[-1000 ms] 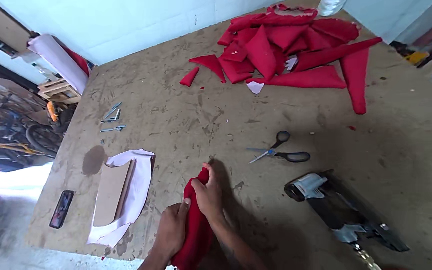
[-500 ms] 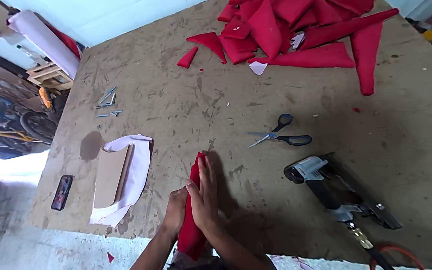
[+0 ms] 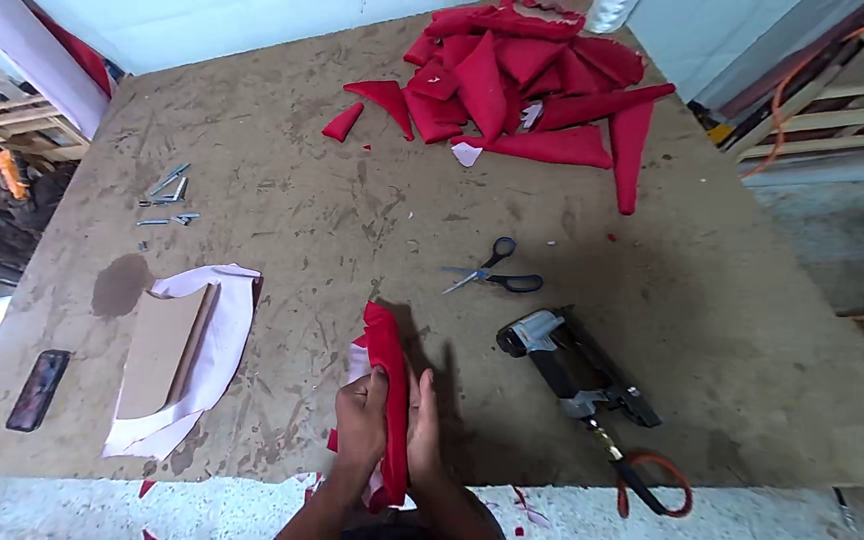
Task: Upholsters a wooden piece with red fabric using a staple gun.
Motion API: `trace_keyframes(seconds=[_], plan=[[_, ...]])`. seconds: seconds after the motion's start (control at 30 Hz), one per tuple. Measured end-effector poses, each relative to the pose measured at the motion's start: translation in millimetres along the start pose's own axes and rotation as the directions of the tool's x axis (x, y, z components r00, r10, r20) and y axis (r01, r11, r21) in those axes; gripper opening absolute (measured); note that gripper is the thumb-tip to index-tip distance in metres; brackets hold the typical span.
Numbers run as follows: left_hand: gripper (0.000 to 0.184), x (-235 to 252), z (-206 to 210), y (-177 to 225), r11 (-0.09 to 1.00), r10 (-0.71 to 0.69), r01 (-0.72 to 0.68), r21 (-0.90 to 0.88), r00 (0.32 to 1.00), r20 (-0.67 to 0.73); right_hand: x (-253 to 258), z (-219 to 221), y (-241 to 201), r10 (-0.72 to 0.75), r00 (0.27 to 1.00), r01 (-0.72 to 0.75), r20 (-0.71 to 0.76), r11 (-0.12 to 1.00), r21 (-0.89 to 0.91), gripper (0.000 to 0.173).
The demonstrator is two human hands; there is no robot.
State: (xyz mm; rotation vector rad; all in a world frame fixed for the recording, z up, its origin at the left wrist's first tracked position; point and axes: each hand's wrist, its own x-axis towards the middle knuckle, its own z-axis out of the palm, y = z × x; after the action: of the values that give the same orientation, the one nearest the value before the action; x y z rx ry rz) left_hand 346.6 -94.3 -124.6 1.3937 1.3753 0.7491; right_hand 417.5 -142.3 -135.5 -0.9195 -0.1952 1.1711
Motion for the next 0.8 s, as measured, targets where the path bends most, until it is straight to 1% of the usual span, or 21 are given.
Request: trace_keyframes(seconds=[0.1, 0.17, 0.23, 0.3, 0.4, 0.5, 0.6, 0.63, 0.67, 0.7, 0.73, 0.77, 0.8], plan=[[0.055, 1.2, 12.8, -1.7, 0.971, 0.105, -0.116, 0.211, 0.992, 0.063, -3.2, -15.1, -5.0, -0.014, 0.999, 0.004, 0.043, 0.975, 0.220, 0.090], [0.056, 8.1, 22.5, -1.4, 0.919, 0.208, -0.243, 0.310, 0.968, 0.143, 0.0, -25.4, -7.2, -0.031, 0.999, 0.016, 0.040, 0.943, 0.332, 0.088], [0.057, 15.0, 30.5, -5.9, 0.848, 0.285, -0.351, 0.397, 0.933, 0.218, 2.1, -34.2, -9.7, -0.034, 0.998, 0.013, 0.046, 0.921, 0.390, 0.089], [0.057, 17.0, 38.6, -13.3, 0.777, 0.364, -0.437, 0.454, 0.899, 0.243, 1.8, -44.1, -16.0, -0.025, 0.998, -0.001, 0.065, 0.931, 0.364, 0.091], [0.056, 11.7, 50.5, -23.7, 0.700, 0.466, -0.510, 0.500, 0.857, 0.222, -6.3, -59.8, -29.9, -0.014, 0.996, -0.007, 0.092, 0.974, 0.228, 0.096], [0.056, 7.2, 56.8, -32.6, 0.658, 0.513, -0.539, 0.526, 0.832, 0.211, -20.0, -75.0, -40.1, -0.004, 0.993, -0.010, 0.121, 0.993, 0.115, 0.105], [0.053, 5.8, 60.7, -43.1, 0.609, 0.570, -0.595, 0.525, 0.788, 0.232, -42.8, -90.3, -58.9, 0.059, 0.996, -0.062, 0.068, 0.998, 0.032, 0.119], [0.051, 7.4, 61.3, -46.3, 0.581, 0.589, -0.615, 0.533, 0.770, 0.246, -47.0, -96.9, -70.6, 0.062, 0.995, -0.061, 0.077, 0.998, -0.021, 0.119], [0.050, 9.6, 61.4, -48.5, 0.554, 0.609, -0.633, 0.541, 0.751, 0.256, -49.0, -103.1, -86.9, 0.034, 0.993, -0.020, 0.115, 0.993, -0.119, 0.112], [0.049, 11.4, 61.1, -49.9, 0.534, 0.625, -0.647, 0.544, 0.736, 0.260, -48.5, -110.3, -106.7, -0.016, 0.991, 0.054, 0.134, 0.957, -0.284, 0.101], [0.048, 12.1, 59.3, -51.0, 0.524, 0.633, -0.654, 0.545, 0.728, 0.264, -45.3, -119.0, -127.5, -0.089, 0.990, 0.132, 0.108, 0.856, -0.499, 0.088], [0.048, 11.7, 56.7, -52.4, 0.521, 0.633, -0.658, 0.544, 0.725, 0.271, -38.4, -130.6, -145.3, -0.179, 0.983, 0.162, 0.051, 0.692, -0.704, 0.079], [0.048, 11.5, 55.2, -54.1, 0.520, 0.633, -0.661, 0.542, 0.724, 0.276, -27.1, -147.8, -157.6, -0.269, 0.963, 0.140, 0.005, 0.485, -0.863, 0.076]])
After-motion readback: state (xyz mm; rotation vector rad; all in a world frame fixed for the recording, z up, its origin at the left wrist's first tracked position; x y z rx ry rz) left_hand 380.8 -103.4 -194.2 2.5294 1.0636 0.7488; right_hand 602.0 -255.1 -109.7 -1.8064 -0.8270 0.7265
